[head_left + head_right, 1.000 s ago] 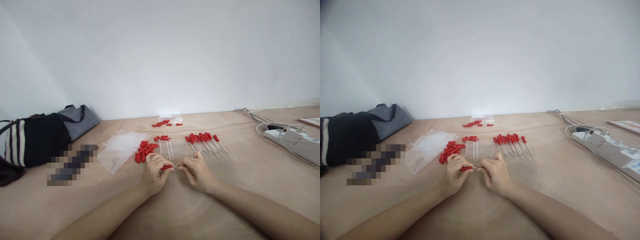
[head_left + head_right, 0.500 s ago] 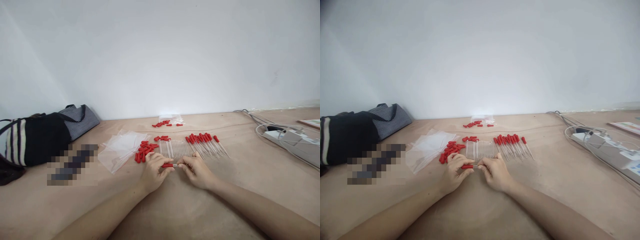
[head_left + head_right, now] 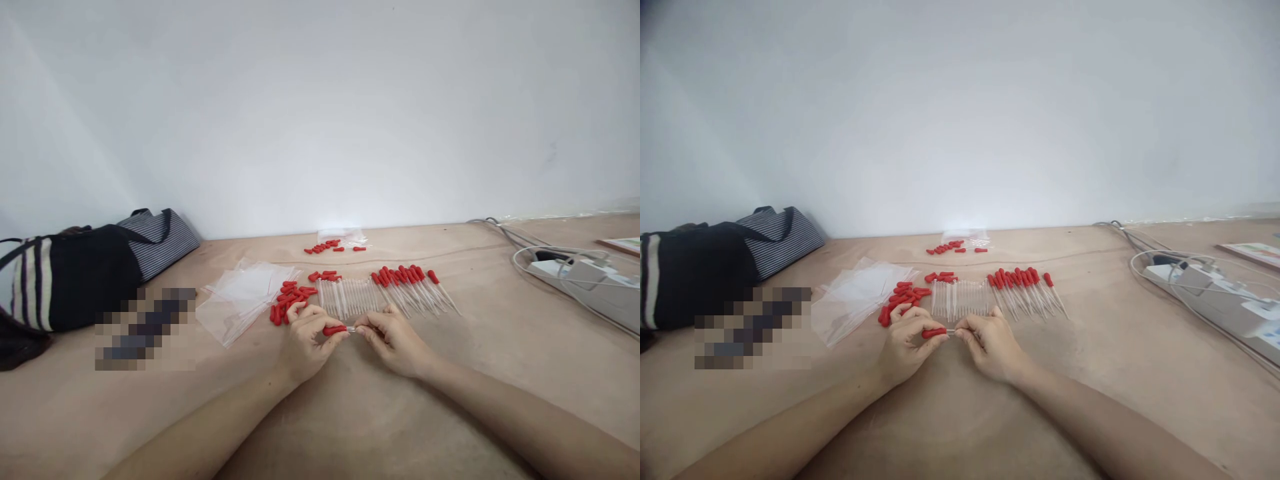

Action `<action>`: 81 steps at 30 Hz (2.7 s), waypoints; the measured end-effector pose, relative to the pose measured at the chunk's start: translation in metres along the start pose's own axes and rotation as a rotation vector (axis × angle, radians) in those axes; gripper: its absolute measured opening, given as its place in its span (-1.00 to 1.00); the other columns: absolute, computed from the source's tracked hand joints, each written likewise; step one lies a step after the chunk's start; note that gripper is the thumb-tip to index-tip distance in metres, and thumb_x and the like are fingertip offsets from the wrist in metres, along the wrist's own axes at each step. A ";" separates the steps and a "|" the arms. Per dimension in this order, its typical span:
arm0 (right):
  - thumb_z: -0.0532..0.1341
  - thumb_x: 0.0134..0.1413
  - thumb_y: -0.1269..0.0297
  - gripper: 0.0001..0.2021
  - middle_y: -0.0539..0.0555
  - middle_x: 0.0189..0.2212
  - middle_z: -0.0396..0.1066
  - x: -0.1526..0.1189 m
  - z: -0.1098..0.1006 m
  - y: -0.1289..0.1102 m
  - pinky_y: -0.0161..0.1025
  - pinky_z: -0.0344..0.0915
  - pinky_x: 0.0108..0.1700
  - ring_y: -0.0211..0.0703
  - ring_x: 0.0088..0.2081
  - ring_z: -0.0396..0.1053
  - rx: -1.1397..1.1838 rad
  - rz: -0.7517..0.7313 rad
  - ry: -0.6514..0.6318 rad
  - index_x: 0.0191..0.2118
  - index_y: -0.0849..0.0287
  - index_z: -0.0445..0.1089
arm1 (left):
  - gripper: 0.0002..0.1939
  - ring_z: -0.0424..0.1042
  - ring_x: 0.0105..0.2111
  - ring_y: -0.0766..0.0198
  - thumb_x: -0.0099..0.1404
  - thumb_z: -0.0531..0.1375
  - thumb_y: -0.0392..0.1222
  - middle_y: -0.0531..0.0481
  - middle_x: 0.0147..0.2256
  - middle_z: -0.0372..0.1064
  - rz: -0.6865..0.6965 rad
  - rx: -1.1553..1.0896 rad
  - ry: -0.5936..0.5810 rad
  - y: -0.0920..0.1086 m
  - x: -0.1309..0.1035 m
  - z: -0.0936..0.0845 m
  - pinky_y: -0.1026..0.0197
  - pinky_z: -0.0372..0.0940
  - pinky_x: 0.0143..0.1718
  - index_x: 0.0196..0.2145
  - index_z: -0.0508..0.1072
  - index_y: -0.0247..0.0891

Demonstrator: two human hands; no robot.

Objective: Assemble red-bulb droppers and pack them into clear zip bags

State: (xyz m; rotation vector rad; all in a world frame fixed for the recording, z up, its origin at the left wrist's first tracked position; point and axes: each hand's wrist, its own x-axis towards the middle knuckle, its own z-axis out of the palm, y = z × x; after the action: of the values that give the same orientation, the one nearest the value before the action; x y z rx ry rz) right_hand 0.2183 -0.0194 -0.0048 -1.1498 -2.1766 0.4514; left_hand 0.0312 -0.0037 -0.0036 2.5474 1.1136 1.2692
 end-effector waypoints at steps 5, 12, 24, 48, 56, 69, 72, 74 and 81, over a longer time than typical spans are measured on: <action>0.05 0.09 0.35 -0.84 0.01 -0.43 0.40 0.000 -0.008 0.005 -0.21 -0.07 -0.29 -0.24 -0.39 0.24 -0.193 -0.196 0.057 -0.30 0.12 0.38 | -0.94 0.35 -0.42 0.31 0.12 0.22 -0.15 0.17 -0.55 0.42 -0.005 -0.001 -0.049 -0.008 -0.003 0.002 0.03 -0.15 -0.03 -0.48 0.45 -0.13; 0.05 0.05 0.29 -0.80 0.04 -0.40 0.43 0.005 -0.022 0.032 -0.17 0.00 -0.23 -0.15 -0.32 0.28 -0.454 0.104 0.256 -0.36 0.06 0.44 | -0.49 0.27 -0.12 0.12 0.10 0.19 -0.05 -0.02 -0.13 0.34 -0.183 0.094 -0.054 -0.018 -0.003 -0.004 0.01 -0.06 -0.06 0.01 0.20 -0.12; 0.05 -0.06 0.24 -0.75 0.07 -0.42 0.43 0.023 -0.035 0.076 -0.13 0.03 -0.12 -0.10 -0.33 0.34 -0.608 0.726 0.250 -0.28 0.13 0.40 | -0.71 0.28 -0.22 0.13 0.08 0.12 -0.29 0.01 -0.29 0.36 -0.406 0.331 0.024 -0.024 0.008 -0.012 0.06 0.05 -0.15 -0.18 0.33 -0.16; 0.10 -0.10 0.28 -0.81 0.19 -0.39 0.44 0.074 -0.020 0.041 -0.12 0.05 -0.21 -0.05 -0.32 0.37 -0.595 0.692 -0.077 -0.39 0.22 0.41 | -0.87 0.33 -0.23 0.03 0.02 0.17 -0.11 -0.01 -0.40 0.46 -0.570 0.517 -0.449 -0.088 0.102 0.003 -0.01 0.01 -0.13 -0.50 0.48 -0.16; 0.10 -0.09 0.24 -0.82 0.14 -0.48 0.43 0.073 -0.025 0.037 -0.14 0.07 -0.23 -0.07 -0.37 0.36 -0.546 0.671 -0.058 -0.48 0.20 0.39 | -0.84 0.28 -0.16 -0.08 0.06 0.11 -0.23 -0.18 -0.40 0.42 -0.512 0.646 -0.426 -0.080 0.102 0.011 -0.04 -0.01 -0.14 -0.59 0.44 -0.28; 0.02 -0.01 0.24 -0.77 0.01 -0.54 0.40 0.011 -0.028 0.029 -0.17 0.02 -0.22 -0.15 -0.40 0.32 -0.366 0.389 0.194 -0.58 0.16 0.28 | -0.92 0.31 -0.19 -0.16 0.02 0.16 -0.31 -0.29 -0.35 0.41 -0.552 0.650 -0.334 -0.076 0.109 0.018 -0.06 0.05 -0.19 -0.51 0.44 -0.38; 0.01 0.02 0.27 -0.80 0.00 -0.52 0.40 0.001 -0.026 0.033 -0.18 0.06 -0.22 -0.20 -0.44 0.32 -0.306 0.284 0.183 -0.53 0.16 0.27 | -0.79 0.31 -0.18 -0.12 0.15 0.06 -0.26 -0.23 -0.39 0.40 -0.492 0.582 -0.291 -0.063 0.103 0.000 -0.06 0.08 -0.19 -0.55 0.42 -0.34; -0.01 0.05 0.29 -0.80 0.00 -0.53 0.40 -0.003 -0.026 0.034 -0.20 0.10 -0.23 -0.22 -0.47 0.32 -0.237 0.225 0.155 -0.50 0.16 0.28 | -0.75 0.34 -0.22 0.02 0.21 0.00 -0.23 -0.12 -0.42 0.40 -0.409 0.495 -0.291 -0.050 0.090 -0.012 0.05 0.14 -0.20 -0.53 0.41 -0.28; 0.00 0.05 0.37 -0.79 0.06 -0.40 0.42 -0.011 -0.014 0.022 -0.27 0.21 -0.31 -0.21 -0.36 0.35 -0.047 0.056 0.209 -0.19 0.17 0.30 | -0.89 0.36 -0.39 0.24 0.18 0.04 -0.28 0.03 -0.45 0.37 -0.196 0.092 -0.275 -0.012 0.015 -0.015 0.18 0.25 -0.32 -0.48 0.30 -0.22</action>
State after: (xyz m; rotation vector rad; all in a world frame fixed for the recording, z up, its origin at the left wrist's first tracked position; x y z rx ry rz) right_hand 0.2456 -0.0159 -0.0101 -1.2289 -1.9878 0.2914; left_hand 0.0195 0.0114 0.0113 2.5005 1.3434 0.8127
